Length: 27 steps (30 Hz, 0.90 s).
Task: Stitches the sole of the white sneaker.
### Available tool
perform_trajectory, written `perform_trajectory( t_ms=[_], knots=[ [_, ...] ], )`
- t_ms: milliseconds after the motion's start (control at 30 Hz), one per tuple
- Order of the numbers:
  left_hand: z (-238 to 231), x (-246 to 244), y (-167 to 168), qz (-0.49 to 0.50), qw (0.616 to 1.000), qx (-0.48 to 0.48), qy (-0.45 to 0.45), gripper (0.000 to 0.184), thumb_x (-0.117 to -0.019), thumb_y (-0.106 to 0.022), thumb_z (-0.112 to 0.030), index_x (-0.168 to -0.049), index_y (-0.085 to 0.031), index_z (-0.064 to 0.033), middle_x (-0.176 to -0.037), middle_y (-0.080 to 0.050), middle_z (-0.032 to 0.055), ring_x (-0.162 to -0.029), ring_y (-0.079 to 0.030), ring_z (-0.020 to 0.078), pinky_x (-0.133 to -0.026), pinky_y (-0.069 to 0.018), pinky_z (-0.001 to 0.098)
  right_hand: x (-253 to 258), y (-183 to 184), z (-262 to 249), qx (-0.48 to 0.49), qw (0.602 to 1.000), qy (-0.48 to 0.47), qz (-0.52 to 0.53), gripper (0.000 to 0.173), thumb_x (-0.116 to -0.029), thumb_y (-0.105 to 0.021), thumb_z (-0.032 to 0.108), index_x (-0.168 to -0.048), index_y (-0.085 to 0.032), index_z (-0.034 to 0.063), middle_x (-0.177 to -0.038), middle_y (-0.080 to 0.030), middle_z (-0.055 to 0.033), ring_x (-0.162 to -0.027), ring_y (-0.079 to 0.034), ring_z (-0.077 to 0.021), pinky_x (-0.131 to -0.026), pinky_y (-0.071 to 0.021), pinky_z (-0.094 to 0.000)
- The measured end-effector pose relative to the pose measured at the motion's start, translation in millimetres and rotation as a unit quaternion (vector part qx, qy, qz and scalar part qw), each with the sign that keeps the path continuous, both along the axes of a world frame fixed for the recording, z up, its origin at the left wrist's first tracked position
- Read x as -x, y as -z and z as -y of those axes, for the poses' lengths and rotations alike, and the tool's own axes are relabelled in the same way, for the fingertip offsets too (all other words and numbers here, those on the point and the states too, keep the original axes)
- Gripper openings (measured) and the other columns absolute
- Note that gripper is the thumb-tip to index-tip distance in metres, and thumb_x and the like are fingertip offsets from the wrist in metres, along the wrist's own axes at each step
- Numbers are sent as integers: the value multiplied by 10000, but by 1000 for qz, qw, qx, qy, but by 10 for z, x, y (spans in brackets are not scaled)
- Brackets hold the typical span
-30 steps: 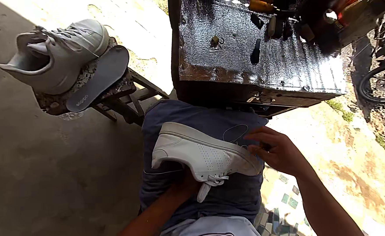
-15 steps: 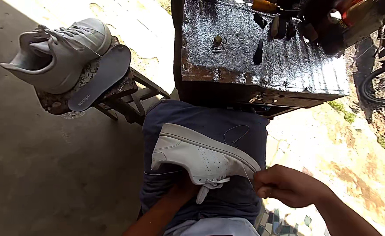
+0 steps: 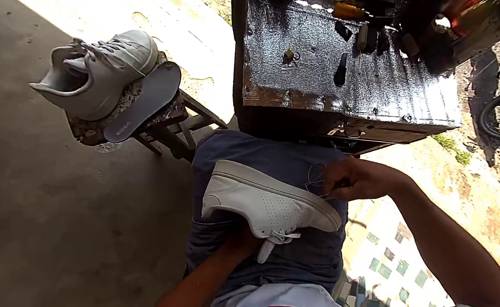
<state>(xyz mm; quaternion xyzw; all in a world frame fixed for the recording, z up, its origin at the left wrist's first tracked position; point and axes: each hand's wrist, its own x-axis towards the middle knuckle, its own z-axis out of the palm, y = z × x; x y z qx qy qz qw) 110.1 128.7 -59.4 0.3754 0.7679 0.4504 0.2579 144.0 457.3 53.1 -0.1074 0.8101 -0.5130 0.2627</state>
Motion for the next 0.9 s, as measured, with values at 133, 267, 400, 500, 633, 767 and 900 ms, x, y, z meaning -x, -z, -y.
perform_trajectory(
  t_ms=[133,267,400,500,633,767,900],
  knots=[
    [-39,18,-46,0,1000,-5,5,312,-928,-692,-182,-1094,-698,82,-1061,-721,223,-1060,-685,242,-987,-490,358,-730,-260,-848,119,983,142,-1,234,-981,-666,291,-766,-686,201,-1140,-708,115,-627,-556,89,-511,-448,-86],
    [-71,13,-96,-20,1000,-5,11,282,-922,-693,-153,-1076,-699,83,-1033,-717,229,-1038,-683,272,-975,-492,395,-1241,-346,-1398,-314,847,415,111,119,-1017,-636,114,-1052,-738,63,-841,-681,-102,-541,-498,-130,-502,-434,-341],
    [-59,-25,-79,6,999,-33,-13,305,-902,-705,-161,-1105,-685,65,-1029,-720,137,-1030,-643,40,-978,-447,188,-1028,-71,-279,-214,912,348,-18,538,-894,-781,261,-1386,-607,133,-1059,-695,-3,-514,-468,-21,-469,-436,-228],
    [12,-35,-119,-57,998,-12,0,329,-898,-710,-224,-1061,-706,61,-1008,-730,178,-1016,-683,142,-956,-493,294,-681,174,435,-154,965,205,-62,782,-857,-768,554,-1507,-524,194,-1567,-480,-17,-770,-597,-50,-609,-526,-296],
    [227,78,-143,-264,963,14,-45,305,-888,-643,-328,-821,-718,-40,-795,-736,152,-770,-740,281,-697,-595,446,-643,307,495,-155,972,173,-48,609,-908,-705,560,-1390,-622,197,-1291,-676,-6,-895,-673,-103,-734,-582,-384],
    [1063,299,-120,-266,956,96,-76,268,-968,-500,-114,-825,-718,-51,-862,-674,162,-766,-669,283,-634,-553,410,-671,342,443,-148,972,175,-52,487,-933,-684,541,-1240,-700,164,-1032,-704,10,-849,-664,-57,-722,-585,-310],
    [1642,443,28,-94,991,51,-84,252,-931,-535,-149,-755,-705,-90,-891,-677,59,-820,-648,145,-705,-544,283,-690,224,487,-218,956,180,-72,506,-925,-662,600,-1159,-729,157,-853,-697,19,-686,-615,-74,-619,-539,-331]
  ],
)
